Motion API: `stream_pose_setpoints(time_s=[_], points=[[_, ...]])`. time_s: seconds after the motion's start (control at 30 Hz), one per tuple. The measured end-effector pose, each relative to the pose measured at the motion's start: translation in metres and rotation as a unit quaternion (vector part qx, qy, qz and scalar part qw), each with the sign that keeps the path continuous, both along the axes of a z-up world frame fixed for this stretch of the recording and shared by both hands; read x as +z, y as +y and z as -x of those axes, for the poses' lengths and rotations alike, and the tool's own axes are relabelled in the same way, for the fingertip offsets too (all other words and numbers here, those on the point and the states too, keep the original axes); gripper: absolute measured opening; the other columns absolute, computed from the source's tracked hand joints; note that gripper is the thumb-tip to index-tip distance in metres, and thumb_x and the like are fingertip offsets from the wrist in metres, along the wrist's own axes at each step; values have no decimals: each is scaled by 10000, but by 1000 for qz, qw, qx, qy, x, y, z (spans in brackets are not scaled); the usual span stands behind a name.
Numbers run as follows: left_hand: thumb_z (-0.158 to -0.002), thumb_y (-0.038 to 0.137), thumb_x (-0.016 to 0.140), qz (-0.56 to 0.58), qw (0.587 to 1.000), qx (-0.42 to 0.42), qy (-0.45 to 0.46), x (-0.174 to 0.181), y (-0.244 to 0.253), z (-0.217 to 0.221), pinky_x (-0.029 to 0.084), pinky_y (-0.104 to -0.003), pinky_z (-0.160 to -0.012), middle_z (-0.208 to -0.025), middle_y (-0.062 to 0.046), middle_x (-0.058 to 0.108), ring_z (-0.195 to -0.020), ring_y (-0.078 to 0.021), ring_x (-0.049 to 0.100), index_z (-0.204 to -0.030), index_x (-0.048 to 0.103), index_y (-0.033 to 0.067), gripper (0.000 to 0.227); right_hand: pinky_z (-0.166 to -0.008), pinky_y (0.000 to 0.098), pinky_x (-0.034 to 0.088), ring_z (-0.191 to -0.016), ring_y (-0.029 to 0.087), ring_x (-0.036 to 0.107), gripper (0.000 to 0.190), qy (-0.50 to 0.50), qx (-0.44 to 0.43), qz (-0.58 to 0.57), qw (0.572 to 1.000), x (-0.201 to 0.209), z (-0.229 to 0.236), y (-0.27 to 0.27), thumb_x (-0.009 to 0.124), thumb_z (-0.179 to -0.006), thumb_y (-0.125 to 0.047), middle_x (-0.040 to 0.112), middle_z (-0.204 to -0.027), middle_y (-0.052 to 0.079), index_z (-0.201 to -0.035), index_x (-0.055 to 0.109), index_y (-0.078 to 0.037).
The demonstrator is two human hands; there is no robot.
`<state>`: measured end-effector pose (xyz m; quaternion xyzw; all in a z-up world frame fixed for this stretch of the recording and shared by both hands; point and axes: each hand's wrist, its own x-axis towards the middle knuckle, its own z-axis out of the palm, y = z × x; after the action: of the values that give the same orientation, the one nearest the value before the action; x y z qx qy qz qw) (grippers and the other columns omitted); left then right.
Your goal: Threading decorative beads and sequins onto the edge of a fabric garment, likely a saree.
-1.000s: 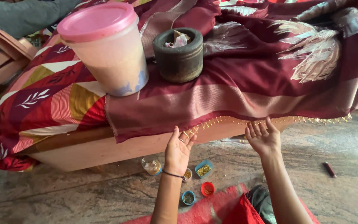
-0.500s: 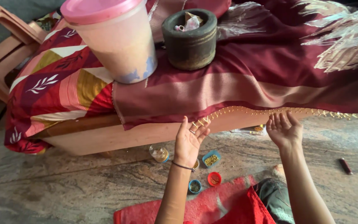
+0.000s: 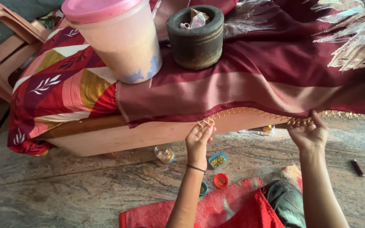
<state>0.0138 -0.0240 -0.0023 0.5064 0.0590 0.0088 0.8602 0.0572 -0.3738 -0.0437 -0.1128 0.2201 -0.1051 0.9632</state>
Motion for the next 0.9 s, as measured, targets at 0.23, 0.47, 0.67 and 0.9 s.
stream_pose_setpoints(time_s=[0.23,0.47,0.67,0.9], points=[[-951,170,713,-36,998,48,7,-37,-12,-16,469,-218,-684,-1010,-36,786,-848,-94,704,-1070,701,23,190,-1095,437,483,-1116,207,643,101,-54,-28,-4,998,5,15,-35,680,-1055,-206,716,-1127,48,-1099,696,-117],[-871,117,776,-24,999,40,16,-15,-17,-11,386,-180,-579,-880,26,695,-643,-12,519,-1153,690,74,298,-1136,468,480,-1156,235,695,118,-38,-49,1,998,38,32,-28,681,-1019,-180,761,-1105,59,-1081,729,-92],[-857,173,772,-12,998,33,50,0,-23,-6,218,-201,-404,-822,91,670,-466,3,321,-1153,705,79,318,-1132,483,443,-1151,242,692,102,-55,-52,-25,997,34,34,-36,706,-1029,-157,750,-1079,64,-1090,713,-75],[-891,182,771,-19,998,38,51,-8,-27,-9,198,-207,-421,-733,85,625,-476,2,305,-1038,731,70,189,-1116,453,500,-1124,230,699,118,-38,-61,-20,997,39,40,-38,706,-1016,-152,752,-1079,59,-1101,706,-70]])
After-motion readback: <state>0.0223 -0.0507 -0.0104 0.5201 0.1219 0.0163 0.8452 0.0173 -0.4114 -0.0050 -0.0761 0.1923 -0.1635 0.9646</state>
